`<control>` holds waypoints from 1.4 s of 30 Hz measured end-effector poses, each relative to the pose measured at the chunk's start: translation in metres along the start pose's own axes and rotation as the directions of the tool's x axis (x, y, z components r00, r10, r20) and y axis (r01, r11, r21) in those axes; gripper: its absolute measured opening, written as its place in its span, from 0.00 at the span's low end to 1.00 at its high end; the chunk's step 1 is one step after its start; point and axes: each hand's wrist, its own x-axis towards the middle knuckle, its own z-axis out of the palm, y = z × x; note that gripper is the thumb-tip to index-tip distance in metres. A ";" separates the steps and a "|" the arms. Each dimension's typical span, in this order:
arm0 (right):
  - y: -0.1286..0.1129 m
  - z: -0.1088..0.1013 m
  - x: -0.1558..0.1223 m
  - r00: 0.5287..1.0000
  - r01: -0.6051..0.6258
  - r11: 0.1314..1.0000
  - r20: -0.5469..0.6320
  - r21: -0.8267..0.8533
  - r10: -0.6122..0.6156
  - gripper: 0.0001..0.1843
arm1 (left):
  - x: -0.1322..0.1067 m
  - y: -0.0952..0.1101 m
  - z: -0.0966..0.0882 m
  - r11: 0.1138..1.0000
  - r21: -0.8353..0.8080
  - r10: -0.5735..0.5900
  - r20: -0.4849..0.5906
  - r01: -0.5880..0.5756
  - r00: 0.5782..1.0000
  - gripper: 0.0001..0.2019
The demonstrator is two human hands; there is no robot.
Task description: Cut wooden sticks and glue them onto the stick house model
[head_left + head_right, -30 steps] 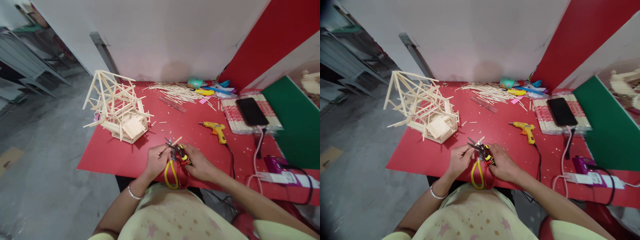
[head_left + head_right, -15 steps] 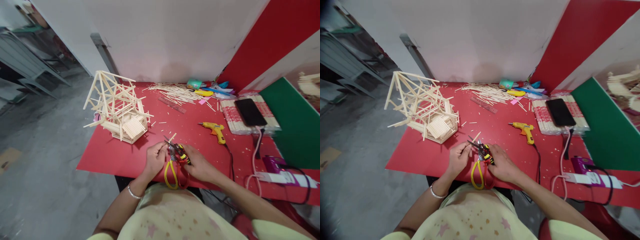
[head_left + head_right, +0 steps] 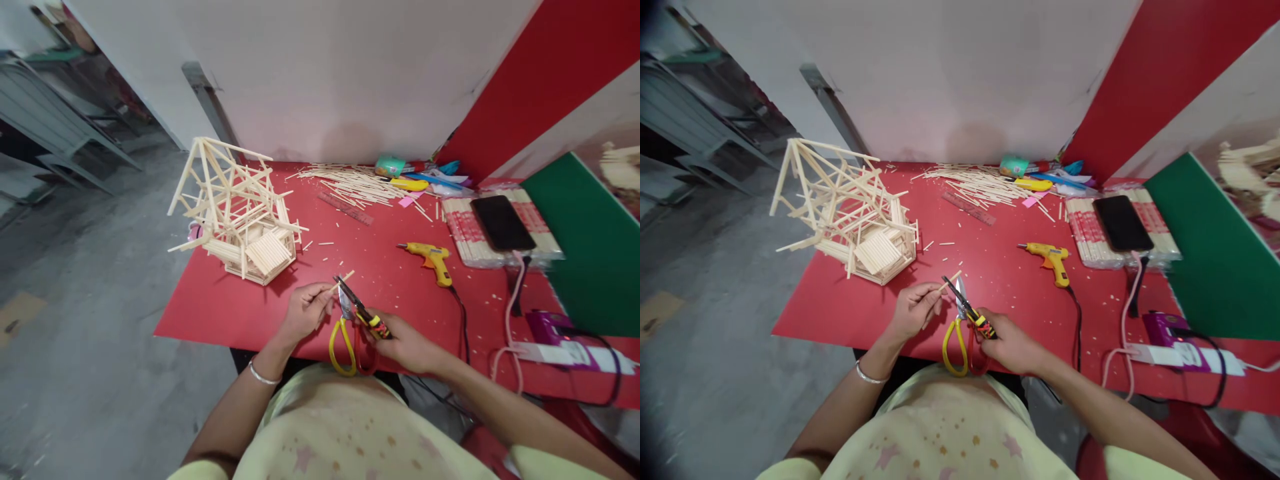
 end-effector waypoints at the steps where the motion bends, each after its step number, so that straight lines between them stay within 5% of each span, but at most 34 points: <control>1: 0.000 0.001 0.000 1.000 -0.024 0.997 0.018 0.071 0.022 0.15 | 0.000 -0.002 0.000 1.000 -0.029 -0.011 0.002 0.011 1.000 0.16; 7: 0.003 0.005 -0.003 0.976 -0.197 0.890 0.165 0.410 0.140 0.16 | 0.001 -0.010 0.001 0.993 -0.115 -0.019 0.028 0.022 0.999 0.16; 16: -0.010 0.008 -0.005 0.960 -0.260 0.865 0.215 0.430 0.182 0.21 | 0.002 -0.014 0.006 0.966 -0.258 -0.007 -0.005 0.005 1.000 0.14; 19: -0.013 0.004 -0.004 0.979 -0.180 0.967 0.131 0.178 0.158 0.19 | 0.003 -0.010 0.005 0.991 -0.134 0.019 -0.045 -0.025 0.999 0.14; 21: -0.013 -0.001 -0.003 0.984 -0.173 0.960 -0.069 -0.219 0.162 0.19 | 0.005 -0.012 0.003 1.000 0.000 0.028 -0.113 -0.028 0.993 0.13; 24: -0.008 -0.011 0.002 0.923 -0.342 0.606 -0.379 -0.718 0.072 0.20 | 0.008 -0.021 0.003 0.995 0.071 -0.054 -0.223 0.072 0.973 0.15; 27: 0.005 -0.025 0.009 0.885 -0.456 0.365 -0.455 -0.812 0.095 0.20 | 0.007 -0.029 0.004 0.994 -0.012 -0.106 -0.241 0.106 0.965 0.17; 30: 0.018 -0.043 0.016 0.870 -0.494 0.368 -0.446 -0.788 0.211 0.22 | 0.004 -0.027 0.007 0.993 -0.105 -0.077 -0.273 0.050 0.959 0.16; 33: 0.020 -0.050 0.019 0.861 -0.499 0.391 -0.492 -0.774 0.126 0.34 | -0.001 -0.020 0.007 0.981 -0.190 -0.097 -0.265 0.047 0.959 0.15; 35: 0.014 -0.040 0.015 0.846 -0.472 0.391 -0.531 -0.790 -0.051 0.40 | -0.004 -0.015 0.007 0.977 -0.210 -0.092 -0.253 0.038 0.963 0.14; 38: 0.002 0.000 0.003 0.866 -0.314 0.445 -0.446 -0.838 -0.228 0.35 | -0.010 -0.011 0.004 0.977 -0.214 -0.050 -0.269 -0.009 0.962 0.14; 42: -0.002 0.058 -0.011 0.976 -0.155 0.505 -0.210 -0.849 -0.053 0.31 | -0.014 -0.008 -0.001 0.939 -0.343 -0.084 -0.253 -0.008 0.964 0.15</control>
